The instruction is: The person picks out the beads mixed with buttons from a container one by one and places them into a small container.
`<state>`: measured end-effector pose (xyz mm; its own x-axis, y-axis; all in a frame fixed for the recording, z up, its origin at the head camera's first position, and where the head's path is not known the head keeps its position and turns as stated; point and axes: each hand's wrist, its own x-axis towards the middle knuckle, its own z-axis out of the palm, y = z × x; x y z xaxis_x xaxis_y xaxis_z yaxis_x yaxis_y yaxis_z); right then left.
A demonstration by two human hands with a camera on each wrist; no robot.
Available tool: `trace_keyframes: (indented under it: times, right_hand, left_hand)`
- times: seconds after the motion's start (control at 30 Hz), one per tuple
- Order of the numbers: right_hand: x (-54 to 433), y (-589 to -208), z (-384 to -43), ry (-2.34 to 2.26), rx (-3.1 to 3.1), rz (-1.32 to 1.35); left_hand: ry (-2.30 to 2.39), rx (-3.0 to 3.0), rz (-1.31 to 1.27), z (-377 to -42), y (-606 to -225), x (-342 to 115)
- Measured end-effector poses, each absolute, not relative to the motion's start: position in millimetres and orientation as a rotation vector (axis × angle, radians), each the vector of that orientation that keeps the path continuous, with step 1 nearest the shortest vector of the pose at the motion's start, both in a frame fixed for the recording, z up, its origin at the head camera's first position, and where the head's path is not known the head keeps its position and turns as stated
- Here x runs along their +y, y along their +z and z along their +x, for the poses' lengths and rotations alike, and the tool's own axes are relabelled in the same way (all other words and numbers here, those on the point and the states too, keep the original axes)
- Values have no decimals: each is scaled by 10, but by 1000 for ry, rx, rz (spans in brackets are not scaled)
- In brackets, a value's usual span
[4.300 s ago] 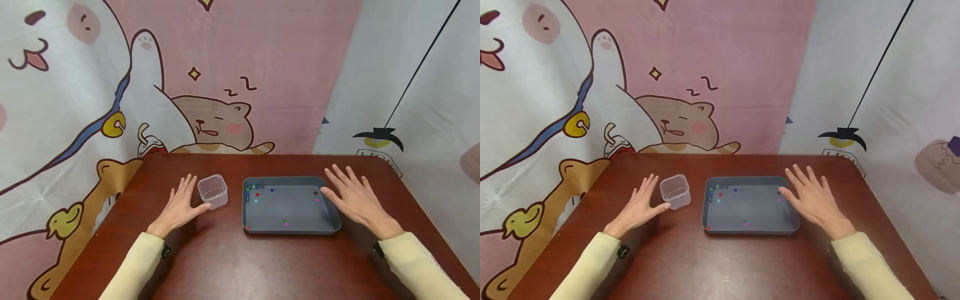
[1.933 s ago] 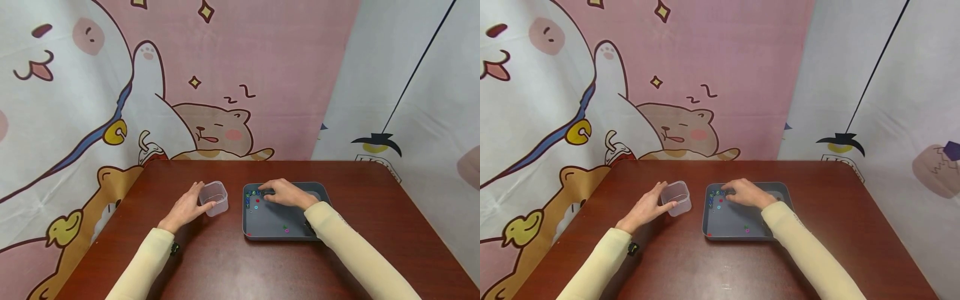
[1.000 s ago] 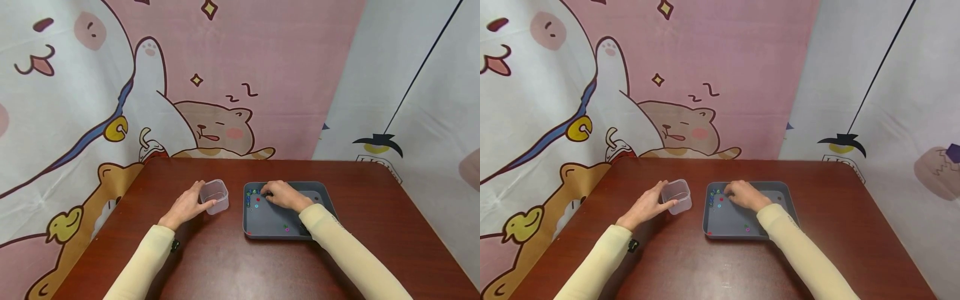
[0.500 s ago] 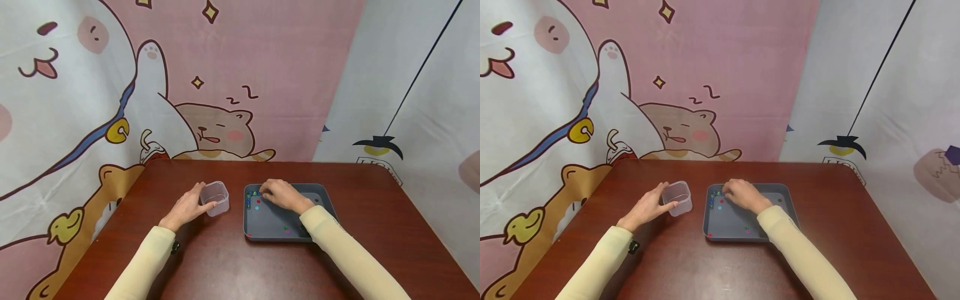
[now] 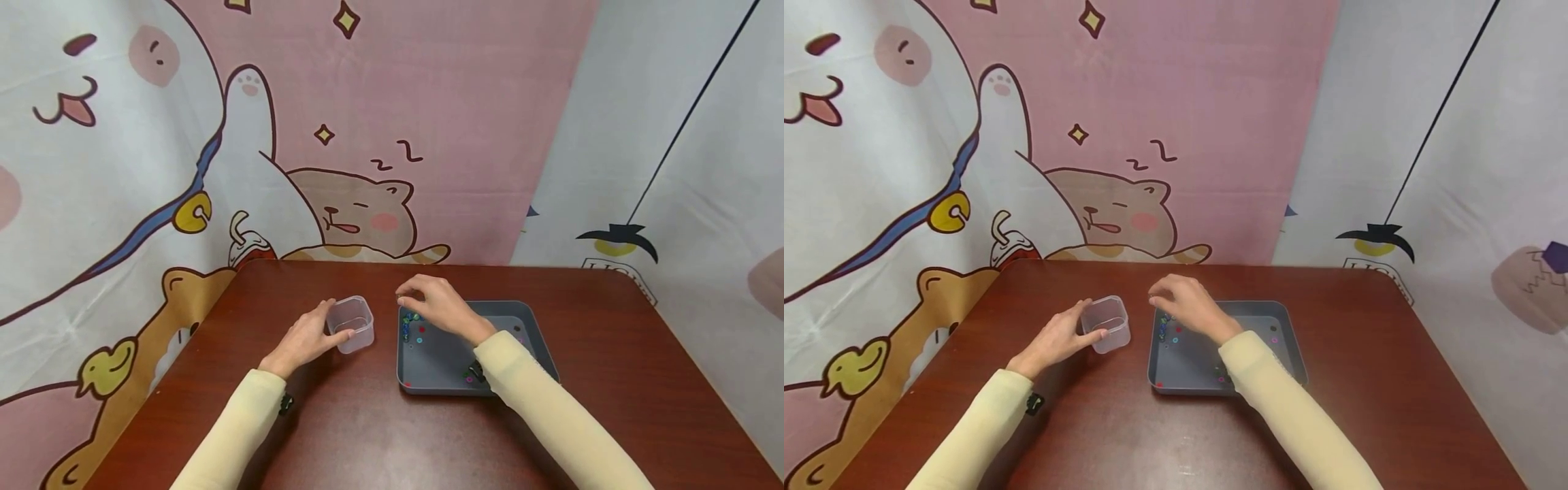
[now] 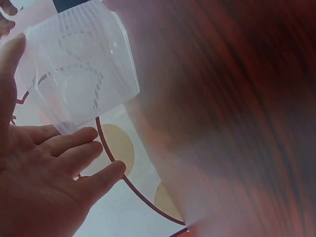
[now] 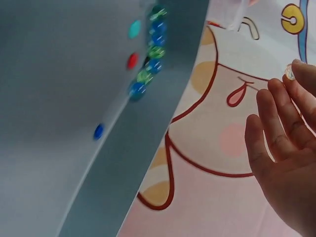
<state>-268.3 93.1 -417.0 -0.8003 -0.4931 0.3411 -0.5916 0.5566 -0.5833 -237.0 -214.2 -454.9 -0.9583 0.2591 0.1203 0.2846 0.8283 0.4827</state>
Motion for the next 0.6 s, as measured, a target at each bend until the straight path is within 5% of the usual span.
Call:
trace_keyframes:
  times: [0.6]
  right_hand:
    - [481,-4175,-2694,1235,-2622,953]
  left_hand:
    - [-951,-2955,-491,-2400,-4572,-2178]
